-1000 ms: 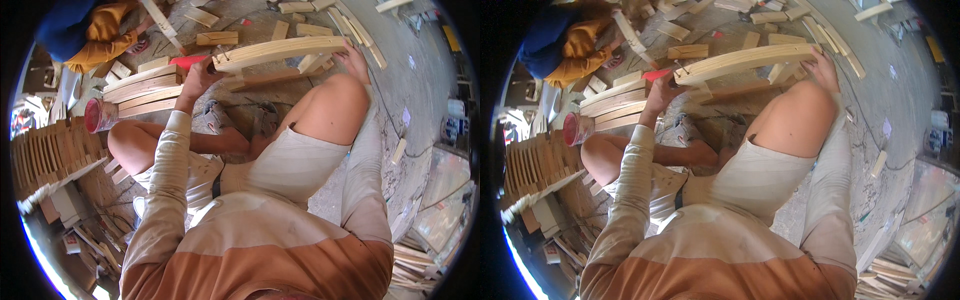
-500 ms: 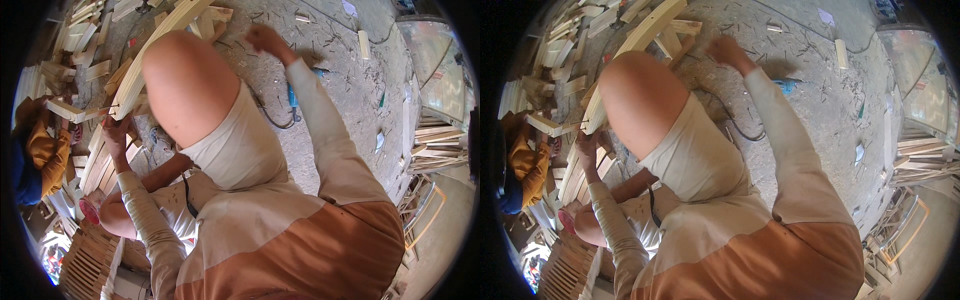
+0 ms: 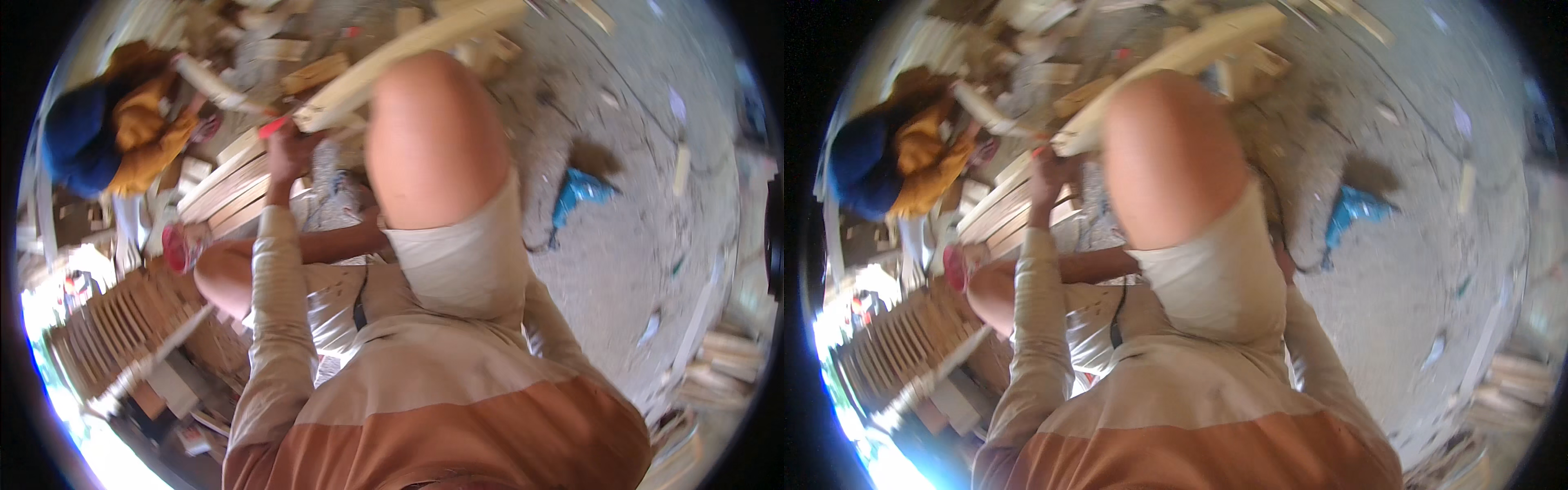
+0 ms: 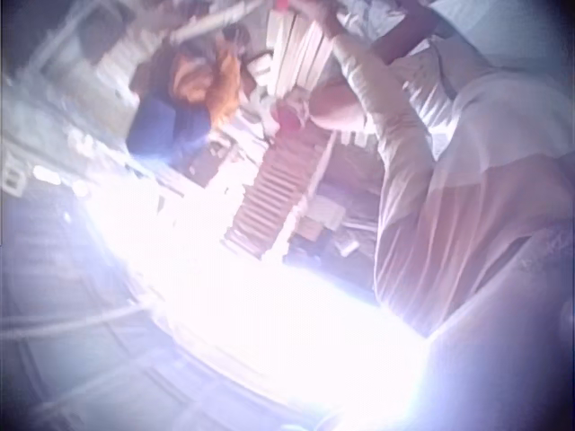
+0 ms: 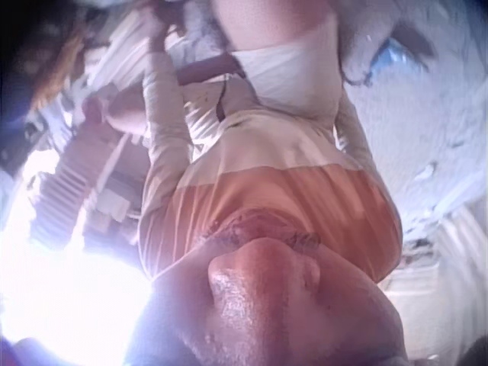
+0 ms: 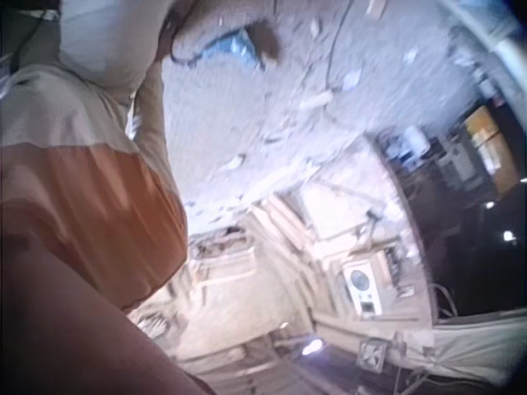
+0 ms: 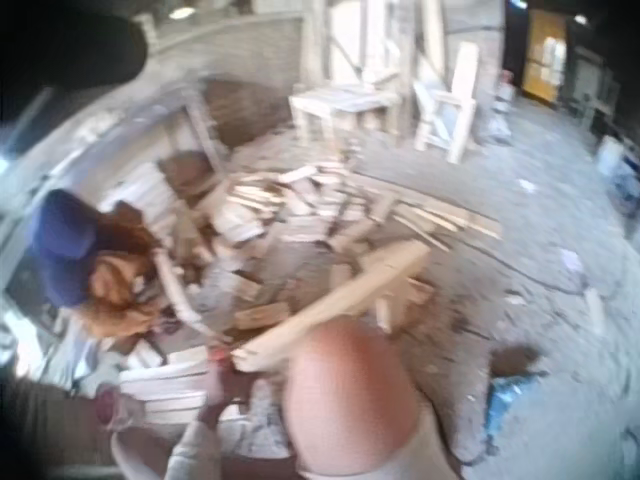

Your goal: The person assembles wooden frames by applying glue to the joints and securing them with a hammer and nails.

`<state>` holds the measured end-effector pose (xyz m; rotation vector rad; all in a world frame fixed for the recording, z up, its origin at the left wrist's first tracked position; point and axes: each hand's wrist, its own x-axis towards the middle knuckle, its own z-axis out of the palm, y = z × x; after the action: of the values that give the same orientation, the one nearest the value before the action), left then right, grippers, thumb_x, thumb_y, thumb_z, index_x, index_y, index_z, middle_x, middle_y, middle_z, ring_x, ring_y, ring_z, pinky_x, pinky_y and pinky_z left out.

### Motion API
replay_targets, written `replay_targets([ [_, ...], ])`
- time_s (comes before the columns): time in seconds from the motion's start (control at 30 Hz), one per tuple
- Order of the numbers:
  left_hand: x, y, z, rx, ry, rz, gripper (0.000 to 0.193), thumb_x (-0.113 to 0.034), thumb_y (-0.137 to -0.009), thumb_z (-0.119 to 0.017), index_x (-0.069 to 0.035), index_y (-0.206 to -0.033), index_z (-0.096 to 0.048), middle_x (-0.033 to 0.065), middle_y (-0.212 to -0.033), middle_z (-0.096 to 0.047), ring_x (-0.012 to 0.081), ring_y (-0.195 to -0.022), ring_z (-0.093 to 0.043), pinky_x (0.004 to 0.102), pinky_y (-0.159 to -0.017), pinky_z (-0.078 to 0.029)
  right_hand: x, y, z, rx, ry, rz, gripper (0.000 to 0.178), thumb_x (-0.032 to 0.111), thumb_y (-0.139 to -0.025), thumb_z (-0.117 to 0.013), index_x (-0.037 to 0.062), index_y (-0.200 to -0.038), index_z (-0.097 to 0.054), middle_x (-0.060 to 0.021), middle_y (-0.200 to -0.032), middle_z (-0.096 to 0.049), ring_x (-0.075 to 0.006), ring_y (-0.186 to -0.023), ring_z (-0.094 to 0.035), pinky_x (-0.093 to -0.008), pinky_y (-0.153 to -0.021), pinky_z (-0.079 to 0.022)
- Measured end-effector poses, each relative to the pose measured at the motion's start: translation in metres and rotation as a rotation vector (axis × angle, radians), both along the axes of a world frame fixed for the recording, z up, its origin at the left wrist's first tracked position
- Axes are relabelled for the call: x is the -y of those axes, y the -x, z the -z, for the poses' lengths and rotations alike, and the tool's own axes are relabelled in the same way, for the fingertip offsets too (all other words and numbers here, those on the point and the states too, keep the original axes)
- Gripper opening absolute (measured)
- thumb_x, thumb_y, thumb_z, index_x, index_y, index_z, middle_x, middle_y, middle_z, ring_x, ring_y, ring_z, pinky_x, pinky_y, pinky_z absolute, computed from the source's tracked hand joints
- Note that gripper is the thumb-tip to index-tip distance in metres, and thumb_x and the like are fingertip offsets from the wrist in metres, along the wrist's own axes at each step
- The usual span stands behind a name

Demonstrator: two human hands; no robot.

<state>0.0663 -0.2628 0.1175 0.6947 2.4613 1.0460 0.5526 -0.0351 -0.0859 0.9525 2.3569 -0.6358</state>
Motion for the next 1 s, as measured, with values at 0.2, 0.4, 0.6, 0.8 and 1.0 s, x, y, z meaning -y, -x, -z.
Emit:
replay_targets([
  [0.2, -0.023, -0.018, -0.02, -0.029, -0.262, 0.111, 0.045, -0.004, -0.082, -0.078, -0.001, -0.125, -0.065, 0.0092, -0.109, -0.074, 0.0136, -0.095, -0.068, 0.0314, -0.087, -0.054, -0.04, -0.048, -0.031, -0.074, -0.001, -0.066, 0.04, 0.039, -0.093, -0.063, 0.0055, -0.114, -0.068, -0.017, -0.099, -0.074, -0.0317, -0.088, -0.073, -0.0464, -0.072, -0.056],
  [0.4, -0.017, -0.017, -0.009, -0.186, -0.236, 0.082, 0.046, -0.012, -0.079, -0.082, -0.002, -0.121, -0.066, 0.0152, -0.096, -0.076, 0.0213, -0.086, -0.074, 0.034, -0.081, -0.055, -0.157, 0.037, -0.153, -0.704, -0.03, 0.024, 0.036, 0.033, -0.095, -0.062, 0.0036, -0.117, -0.066, -0.0159, -0.097, -0.075, -0.0286, -0.086, -0.073, -0.0438, -0.069, -0.055],
  [0.6, -0.016, -0.018, -0.011, -0.15, -0.195, 0.048, 0.046, -0.016, -0.078, -0.082, -0.002, -0.119, -0.067, 0.0183, -0.098, -0.074, 0.0269, -0.087, -0.073, 0.0367, -0.08, -0.054, -0.129, 0.154, -0.422, -1.068, 0.291, 0.456, 0.027, 0.017, -0.103, -0.054, 0.0046, -0.127, -0.05, 0.0018, -0.069, -0.045, -0.0053, -0.05, -0.044, -0.0222, -0.044, -0.038],
  [0.8, -0.016, -0.021, -0.003, -0.247, -0.252, 0.025, 0.049, -0.022, -0.075, -0.081, -0.003, -0.117, -0.065, 0.0259, -0.096, -0.069, 0.0448, -0.093, -0.065, 0.0467, -0.081, -0.052, -0.059, 0.211, -0.461, -0.98, 0.274, 0.138, 0.024, 0.015, -0.103, -0.055, 0.0043, -0.124, -0.054, 0.0034, -0.065, -0.048, -0.0043, -0.046, -0.041, -0.021, -0.043, -0.034],
  [1.0, -0.009, -0.021, -0.002, -0.185, -0.171, 0.044, 0.056, -0.019, -0.075, -0.081, 0.002, -0.124, -0.062, 0.0266, -0.106, -0.068, 0.0431, -0.101, -0.065, 0.0445, -0.087, -0.052, 0.014, 0.279, -0.447, -0.812, 0.213, -0.321, 0.02, 0.022, -0.102, -0.061, 0.0028, -0.108, -0.058, -0.0071, -0.065, -0.053, -0.0146, -0.058, -0.051, -0.0301, -0.056, -0.043],
])
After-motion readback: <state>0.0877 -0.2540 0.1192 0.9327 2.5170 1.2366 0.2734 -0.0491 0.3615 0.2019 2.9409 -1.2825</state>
